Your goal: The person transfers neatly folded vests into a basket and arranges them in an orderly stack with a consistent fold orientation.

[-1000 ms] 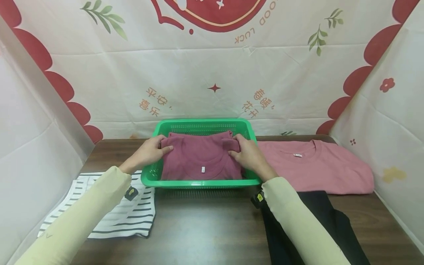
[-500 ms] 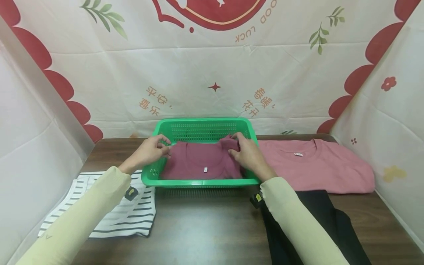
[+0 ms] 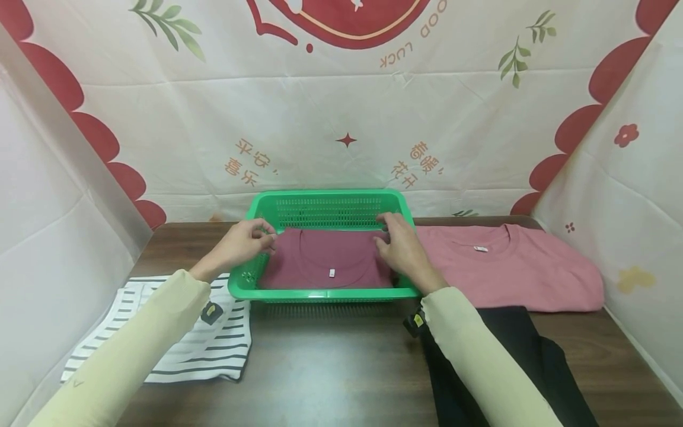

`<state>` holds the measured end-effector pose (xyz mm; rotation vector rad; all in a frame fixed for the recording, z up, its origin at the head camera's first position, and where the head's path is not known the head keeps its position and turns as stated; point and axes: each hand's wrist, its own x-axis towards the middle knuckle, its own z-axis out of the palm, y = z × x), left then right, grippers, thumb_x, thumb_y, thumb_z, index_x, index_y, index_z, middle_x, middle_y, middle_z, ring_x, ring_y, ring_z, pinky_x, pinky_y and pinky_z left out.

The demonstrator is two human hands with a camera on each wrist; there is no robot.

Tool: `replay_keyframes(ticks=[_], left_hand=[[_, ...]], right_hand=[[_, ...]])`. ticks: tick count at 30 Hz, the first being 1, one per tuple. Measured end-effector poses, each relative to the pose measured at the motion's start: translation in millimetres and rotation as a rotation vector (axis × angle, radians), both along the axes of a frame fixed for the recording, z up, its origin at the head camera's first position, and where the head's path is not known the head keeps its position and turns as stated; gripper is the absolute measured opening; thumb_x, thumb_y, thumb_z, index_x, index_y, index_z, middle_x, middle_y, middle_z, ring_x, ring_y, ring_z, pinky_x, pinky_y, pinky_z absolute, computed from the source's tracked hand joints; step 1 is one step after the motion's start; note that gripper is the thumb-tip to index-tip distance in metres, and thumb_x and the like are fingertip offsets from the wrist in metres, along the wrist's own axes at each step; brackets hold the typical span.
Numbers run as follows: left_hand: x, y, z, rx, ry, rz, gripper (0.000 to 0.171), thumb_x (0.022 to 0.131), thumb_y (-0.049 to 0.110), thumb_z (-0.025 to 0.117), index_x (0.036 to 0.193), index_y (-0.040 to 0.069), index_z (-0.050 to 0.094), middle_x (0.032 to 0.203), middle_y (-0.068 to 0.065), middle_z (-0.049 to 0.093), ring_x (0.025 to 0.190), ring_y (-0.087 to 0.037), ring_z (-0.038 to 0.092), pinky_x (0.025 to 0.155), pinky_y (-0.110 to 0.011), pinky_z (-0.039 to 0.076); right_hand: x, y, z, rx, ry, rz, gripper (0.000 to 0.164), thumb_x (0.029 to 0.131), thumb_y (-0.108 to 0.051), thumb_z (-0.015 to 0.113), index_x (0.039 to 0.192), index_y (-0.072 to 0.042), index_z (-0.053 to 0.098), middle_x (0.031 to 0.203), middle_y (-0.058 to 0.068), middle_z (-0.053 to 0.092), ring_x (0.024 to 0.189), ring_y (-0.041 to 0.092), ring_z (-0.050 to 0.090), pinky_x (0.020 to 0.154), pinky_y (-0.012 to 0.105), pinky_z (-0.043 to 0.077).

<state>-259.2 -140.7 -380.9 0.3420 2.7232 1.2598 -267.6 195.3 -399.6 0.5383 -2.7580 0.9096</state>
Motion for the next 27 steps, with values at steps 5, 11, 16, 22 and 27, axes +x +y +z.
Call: replay_keyframes(ticks=[5, 11, 16, 22, 27], left_hand=[[4.1, -2.2, -0.7, 0.086, 0.022, -0.02, 0.018, 0.096, 0.018, 0.052, 0.101, 0.003, 0.062, 0.088, -0.018, 0.072, 0.084, -0.031, 0.068, 0.074, -0.044, 0.056], [12.1, -1.7, -0.7, 0.172, 0.013, -0.028, 0.019, 0.097, 0.019, 0.052, 0.101, 0.004, 0.062, 0.094, -0.021, 0.071, 0.085, -0.032, 0.068, 0.079, -0.05, 0.055], [23.4, 5.3, 3.7, 0.178, 0.025, -0.058, 0.018, 0.096, 0.019, 0.053, 0.103, 0.005, 0.063, 0.097, -0.02, 0.07, 0.089, -0.029, 0.067, 0.078, -0.048, 0.056], [34.7, 15.8, 3.3, 0.176, 0.055, -0.098, 0.015, 0.095, 0.019, 0.055, 0.102, 0.009, 0.064, 0.097, -0.011, 0.07, 0.09, -0.02, 0.066, 0.076, -0.042, 0.055], [48.6, 28.1, 10.6, 0.243, 0.062, -0.156, 0.013, 0.094, 0.018, 0.057, 0.101, 0.009, 0.065, 0.092, -0.009, 0.07, 0.087, -0.021, 0.067, 0.075, -0.044, 0.056]], right_hand=[[1.8, 0.6, 0.0, -0.02, 0.054, -0.013, 0.033, 0.088, -0.012, 0.062, 0.119, -0.001, 0.054, 0.112, 0.018, 0.056, 0.095, 0.032, 0.061, 0.079, 0.05, 0.054], [4.0, 3.2, 0.6, -0.075, 0.157, -0.005, 0.025, 0.088, -0.01, 0.061, 0.111, 0.0, 0.059, 0.105, 0.019, 0.059, 0.092, 0.033, 0.059, 0.078, 0.051, 0.052], [7.0, 4.8, -0.2, -0.181, 0.308, -0.026, 0.012, 0.087, -0.006, 0.06, 0.098, -0.001, 0.063, 0.091, 0.015, 0.061, 0.081, 0.024, 0.058, 0.07, 0.046, 0.051], [13.9, 9.1, -0.5, -0.267, 0.352, -0.062, 0.008, 0.089, -0.005, 0.059, 0.094, -0.002, 0.065, 0.087, 0.013, 0.062, 0.077, 0.019, 0.056, 0.069, 0.04, 0.046], [28.7, 14.4, 13.2, -0.291, 0.34, -0.087, 0.01, 0.088, 0.001, 0.059, 0.096, 0.004, 0.064, 0.087, 0.02, 0.063, 0.078, 0.023, 0.055, 0.069, 0.042, 0.044]])
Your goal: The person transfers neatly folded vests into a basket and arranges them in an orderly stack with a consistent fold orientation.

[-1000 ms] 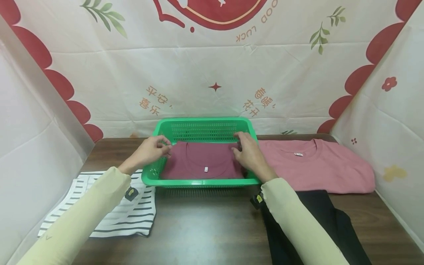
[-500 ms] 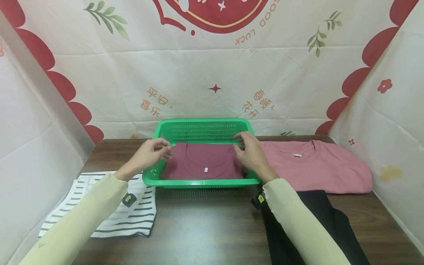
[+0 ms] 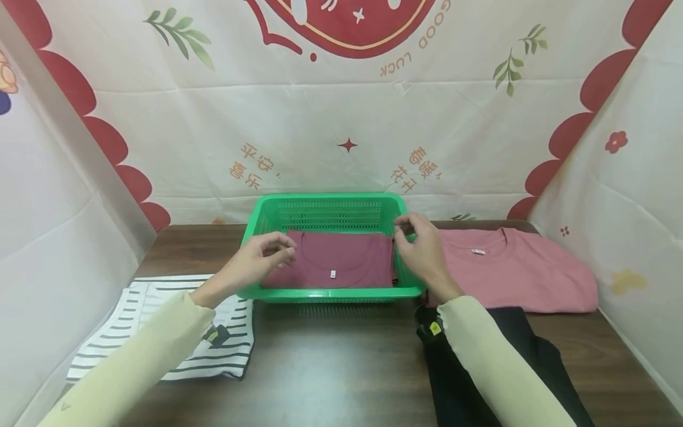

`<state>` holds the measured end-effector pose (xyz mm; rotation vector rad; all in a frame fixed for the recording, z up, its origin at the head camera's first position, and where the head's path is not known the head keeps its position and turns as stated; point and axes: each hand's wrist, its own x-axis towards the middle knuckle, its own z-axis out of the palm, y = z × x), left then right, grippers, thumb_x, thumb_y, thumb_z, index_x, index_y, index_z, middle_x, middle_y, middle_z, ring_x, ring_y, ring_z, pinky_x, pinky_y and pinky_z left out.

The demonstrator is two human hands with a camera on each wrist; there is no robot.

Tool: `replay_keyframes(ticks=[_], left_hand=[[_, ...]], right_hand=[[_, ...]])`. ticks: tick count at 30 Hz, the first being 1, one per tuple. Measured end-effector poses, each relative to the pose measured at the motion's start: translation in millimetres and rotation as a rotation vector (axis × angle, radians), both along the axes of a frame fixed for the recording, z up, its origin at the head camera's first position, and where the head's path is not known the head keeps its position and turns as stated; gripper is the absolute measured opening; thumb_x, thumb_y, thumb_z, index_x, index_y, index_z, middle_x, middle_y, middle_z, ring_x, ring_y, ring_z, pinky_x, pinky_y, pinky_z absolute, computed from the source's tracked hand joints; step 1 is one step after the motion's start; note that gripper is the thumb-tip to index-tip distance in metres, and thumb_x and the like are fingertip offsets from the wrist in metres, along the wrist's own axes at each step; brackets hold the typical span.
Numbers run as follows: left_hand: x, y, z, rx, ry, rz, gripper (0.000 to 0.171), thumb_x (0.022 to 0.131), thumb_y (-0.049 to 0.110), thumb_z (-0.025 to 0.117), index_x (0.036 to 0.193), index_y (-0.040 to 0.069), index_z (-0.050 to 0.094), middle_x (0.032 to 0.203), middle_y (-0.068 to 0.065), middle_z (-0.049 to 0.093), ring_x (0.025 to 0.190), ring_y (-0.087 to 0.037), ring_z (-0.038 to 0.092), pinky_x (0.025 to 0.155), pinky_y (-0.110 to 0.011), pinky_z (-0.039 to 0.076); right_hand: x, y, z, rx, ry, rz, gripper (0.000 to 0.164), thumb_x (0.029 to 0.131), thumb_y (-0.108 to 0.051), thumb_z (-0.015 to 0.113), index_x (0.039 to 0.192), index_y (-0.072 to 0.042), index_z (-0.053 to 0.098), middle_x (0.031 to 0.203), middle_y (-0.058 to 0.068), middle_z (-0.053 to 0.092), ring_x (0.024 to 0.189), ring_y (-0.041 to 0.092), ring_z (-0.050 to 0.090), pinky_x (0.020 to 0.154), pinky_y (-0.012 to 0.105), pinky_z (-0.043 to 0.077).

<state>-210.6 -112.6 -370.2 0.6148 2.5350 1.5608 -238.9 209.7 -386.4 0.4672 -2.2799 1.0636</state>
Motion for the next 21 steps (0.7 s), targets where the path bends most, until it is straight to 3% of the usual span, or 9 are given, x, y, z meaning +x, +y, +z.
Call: replay_keyframes(ticks=[4, 12, 16, 21], left_hand=[[12.0, 12.9, 2.8, 0.05, -0.015, -0.085, 0.012, 0.093, 0.015, 0.058, 0.099, 0.007, 0.065, 0.089, -0.01, 0.07, 0.081, -0.021, 0.067, 0.074, -0.045, 0.058], [39.4, 41.9, 4.9, 0.096, -0.099, -0.239, 0.016, 0.095, 0.009, 0.055, 0.103, 0.0, 0.064, 0.092, -0.019, 0.07, 0.081, -0.026, 0.067, 0.073, -0.045, 0.058], [50.3, 51.2, 5.2, 0.055, -0.126, -0.322, 0.016, 0.094, 0.007, 0.055, 0.106, -0.001, 0.063, 0.093, -0.016, 0.071, 0.081, -0.018, 0.068, 0.074, -0.038, 0.058], [58.7, 60.0, 3.5, 0.089, -0.175, -0.42, 0.017, 0.094, 0.005, 0.053, 0.107, 0.002, 0.063, 0.098, -0.016, 0.071, 0.085, -0.011, 0.067, 0.077, -0.037, 0.058]], right_hand=[[10.6, 16.3, 4.9, -0.01, -0.014, -0.015, 0.012, 0.087, 0.003, 0.06, 0.096, 0.009, 0.063, 0.089, 0.023, 0.063, 0.078, 0.021, 0.054, 0.069, 0.032, 0.044], [33.4, 63.7, -3.6, 0.073, -0.063, -0.117, 0.015, 0.089, -0.013, 0.062, 0.099, -0.002, 0.066, 0.093, 0.012, 0.066, 0.08, 0.007, 0.053, 0.069, 0.023, 0.043], [44.7, 80.8, -6.0, 0.069, -0.028, -0.124, 0.013, 0.086, -0.007, 0.065, 0.096, 0.0, 0.067, 0.088, 0.007, 0.065, 0.078, 0.0, 0.053, 0.067, 0.012, 0.042], [58.3, 99.8, -7.3, 0.071, -0.057, -0.141, 0.013, 0.085, -0.006, 0.065, 0.095, 0.001, 0.066, 0.089, -0.003, 0.06, 0.078, -0.006, 0.052, 0.069, 0.005, 0.04]])
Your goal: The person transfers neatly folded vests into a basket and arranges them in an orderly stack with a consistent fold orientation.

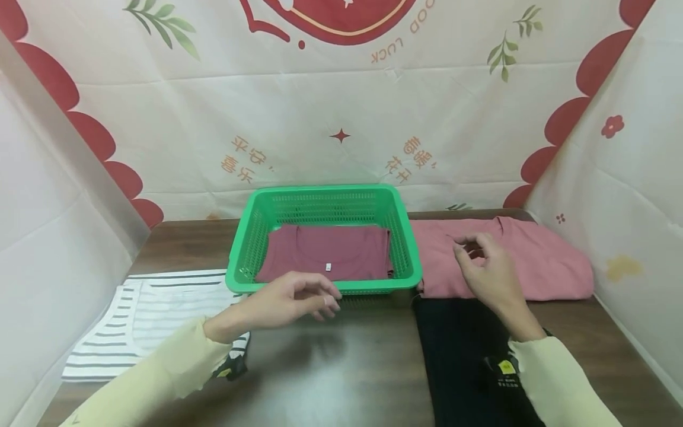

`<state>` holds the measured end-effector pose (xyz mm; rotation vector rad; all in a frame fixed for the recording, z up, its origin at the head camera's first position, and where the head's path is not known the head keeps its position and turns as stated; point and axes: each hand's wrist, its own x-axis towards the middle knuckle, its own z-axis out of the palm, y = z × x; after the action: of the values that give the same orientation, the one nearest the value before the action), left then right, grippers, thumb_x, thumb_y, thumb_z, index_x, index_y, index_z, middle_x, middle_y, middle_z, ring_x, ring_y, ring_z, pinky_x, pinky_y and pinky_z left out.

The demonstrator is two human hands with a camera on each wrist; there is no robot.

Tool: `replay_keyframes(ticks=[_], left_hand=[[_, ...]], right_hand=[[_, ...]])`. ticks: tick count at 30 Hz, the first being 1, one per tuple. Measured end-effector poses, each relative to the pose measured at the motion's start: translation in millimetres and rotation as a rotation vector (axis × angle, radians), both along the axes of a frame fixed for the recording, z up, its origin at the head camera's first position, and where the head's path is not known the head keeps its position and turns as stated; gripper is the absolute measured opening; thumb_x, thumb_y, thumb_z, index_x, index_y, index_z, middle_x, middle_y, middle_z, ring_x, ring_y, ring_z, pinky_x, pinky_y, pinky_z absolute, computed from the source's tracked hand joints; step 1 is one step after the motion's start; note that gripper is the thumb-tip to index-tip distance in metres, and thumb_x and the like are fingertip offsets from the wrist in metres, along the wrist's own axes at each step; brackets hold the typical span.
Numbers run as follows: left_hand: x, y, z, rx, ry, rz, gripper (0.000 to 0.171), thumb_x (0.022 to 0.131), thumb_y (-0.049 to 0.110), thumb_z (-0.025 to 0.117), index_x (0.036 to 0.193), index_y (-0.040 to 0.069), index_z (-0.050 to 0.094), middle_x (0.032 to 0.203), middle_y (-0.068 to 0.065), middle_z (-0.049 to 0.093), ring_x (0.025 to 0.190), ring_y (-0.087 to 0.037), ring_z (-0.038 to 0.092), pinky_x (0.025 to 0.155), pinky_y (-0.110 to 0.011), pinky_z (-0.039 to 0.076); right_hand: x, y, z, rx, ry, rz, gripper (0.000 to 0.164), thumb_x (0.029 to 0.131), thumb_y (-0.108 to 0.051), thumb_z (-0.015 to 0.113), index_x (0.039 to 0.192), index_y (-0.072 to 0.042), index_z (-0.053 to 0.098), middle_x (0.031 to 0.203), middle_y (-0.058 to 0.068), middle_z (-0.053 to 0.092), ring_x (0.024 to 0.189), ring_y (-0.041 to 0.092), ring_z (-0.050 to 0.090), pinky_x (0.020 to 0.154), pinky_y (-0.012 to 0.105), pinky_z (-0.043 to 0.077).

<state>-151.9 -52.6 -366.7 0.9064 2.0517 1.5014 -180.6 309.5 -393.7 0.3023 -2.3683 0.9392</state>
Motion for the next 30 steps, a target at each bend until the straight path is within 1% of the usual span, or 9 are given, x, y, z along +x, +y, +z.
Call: replay_keyframes(ticks=[5, 8, 12, 17, 21, 23, 26, 27, 30], left_hand=[[5.7, 11.9, -4.9, 0.034, -0.036, -0.052, 0.018, 0.095, 0.007, 0.054, 0.109, 0.001, 0.063, 0.101, -0.019, 0.07, 0.088, -0.012, 0.067, 0.079, -0.037, 0.057], [8.7, 19.4, -7.9, 0.04, -0.076, -0.071, 0.019, 0.094, 0.008, 0.055, 0.11, 0.001, 0.062, 0.102, -0.017, 0.07, 0.089, -0.011, 0.067, 0.08, -0.037, 0.057], [13.3, 31.8, -13.4, 0.038, -0.138, -0.09, 0.019, 0.095, 0.011, 0.055, 0.111, 0.003, 0.061, 0.102, -0.013, 0.071, 0.088, -0.009, 0.067, 0.079, -0.033, 0.057], [20.1, 52.7, -24.5, 0.048, -0.283, -0.088, 0.021, 0.095, 0.011, 0.054, 0.112, 0.001, 0.06, 0.102, -0.015, 0.07, 0.087, -0.014, 0.067, 0.08, -0.035, 0.057], [22.2, 68.9, -33.2, 0.046, -0.38, -0.044, 0.02, 0.093, 0.01, 0.056, 0.11, 0.0, 0.06, 0.102, -0.023, 0.069, 0.089, -0.023, 0.068, 0.08, -0.042, 0.057], [22.2, 75.7, -37.3, 0.032, -0.406, -0.016, 0.019, 0.092, 0.011, 0.057, 0.108, 0.001, 0.06, 0.101, -0.022, 0.069, 0.088, -0.026, 0.068, 0.079, -0.045, 0.056], [21.5, 84.8, -44.0, 0.013, -0.433, 0.024, 0.02, 0.091, 0.013, 0.06, 0.107, 0.001, 0.061, 0.098, -0.021, 0.07, 0.085, -0.027, 0.068, 0.077, -0.047, 0.057], [21.0, 87.6, -46.4, 0.008, -0.438, 0.036, 0.021, 0.09, 0.013, 0.061, 0.107, 0.001, 0.061, 0.097, -0.02, 0.07, 0.084, -0.026, 0.068, 0.076, -0.047, 0.057], [19.8, 94.5, -51.5, -0.002, -0.454, 0.069, 0.024, 0.089, 0.015, 0.062, 0.108, 0.0, 0.06, 0.093, -0.018, 0.07, 0.081, -0.026, 0.068, 0.074, -0.046, 0.058]], right_hand=[[15.1, 18.7, -1.5, 0.069, -0.075, 0.035, 0.013, 0.085, -0.006, 0.067, 0.096, 0.0, 0.066, 0.089, 0.004, 0.063, 0.077, -0.008, 0.053, 0.07, 0.001, 0.04], [23.5, 29.9, -4.5, 0.117, -0.138, 0.038, 0.013, 0.086, -0.008, 0.066, 0.097, -0.002, 0.066, 0.088, 0.01, 0.065, 0.076, -0.009, 0.052, 0.069, 0.002, 0.041], [33.4, 46.5, -10.0, 0.164, -0.187, 0.035, 0.011, 0.087, -0.009, 0.066, 0.096, -0.006, 0.066, 0.089, 0.012, 0.066, 0.077, -0.011, 0.051, 0.067, 0.004, 0.043], [44.8, 68.7, -15.5, 0.181, -0.227, -0.01, 0.012, 0.087, -0.011, 0.066, 0.098, -0.006, 0.066, 0.089, 0.011, 0.066, 0.077, -0.014, 0.05, 0.066, 0.003, 0.042], [53.7, 86.3, -19.2, 0.193, -0.293, -0.058, 0.02, 0.087, -0.016, 0.066, 0.102, -0.002, 0.065, 0.093, 0.019, 0.067, 0.075, -0.018, 0.047, 0.061, 0.002, 0.041], [58.1, 94.5, -21.5, 0.21, -0.325, -0.068, 0.024, 0.088, -0.018, 0.066, 0.103, 0.001, 0.063, 0.094, 0.024, 0.066, 0.074, -0.018, 0.047, 0.058, 0.006, 0.043], [63.3, 103.9, -26.4, 0.229, -0.369, -0.099, 0.027, 0.087, -0.02, 0.066, 0.103, 0.002, 0.063, 0.094, 0.026, 0.066, 0.071, -0.017, 0.047, 0.054, 0.012, 0.047], [64.9, 106.2, -28.1, 0.236, -0.384, -0.108, 0.028, 0.087, -0.021, 0.066, 0.103, 0.002, 0.063, 0.094, 0.026, 0.066, 0.07, -0.017, 0.047, 0.054, 0.018, 0.05], [69.1, 111.1, -34.7, 0.261, -0.423, -0.135, 0.032, 0.087, -0.024, 0.066, 0.102, 0.003, 0.062, 0.094, 0.027, 0.066, 0.071, -0.002, 0.058, 0.058, 0.037, 0.056]])
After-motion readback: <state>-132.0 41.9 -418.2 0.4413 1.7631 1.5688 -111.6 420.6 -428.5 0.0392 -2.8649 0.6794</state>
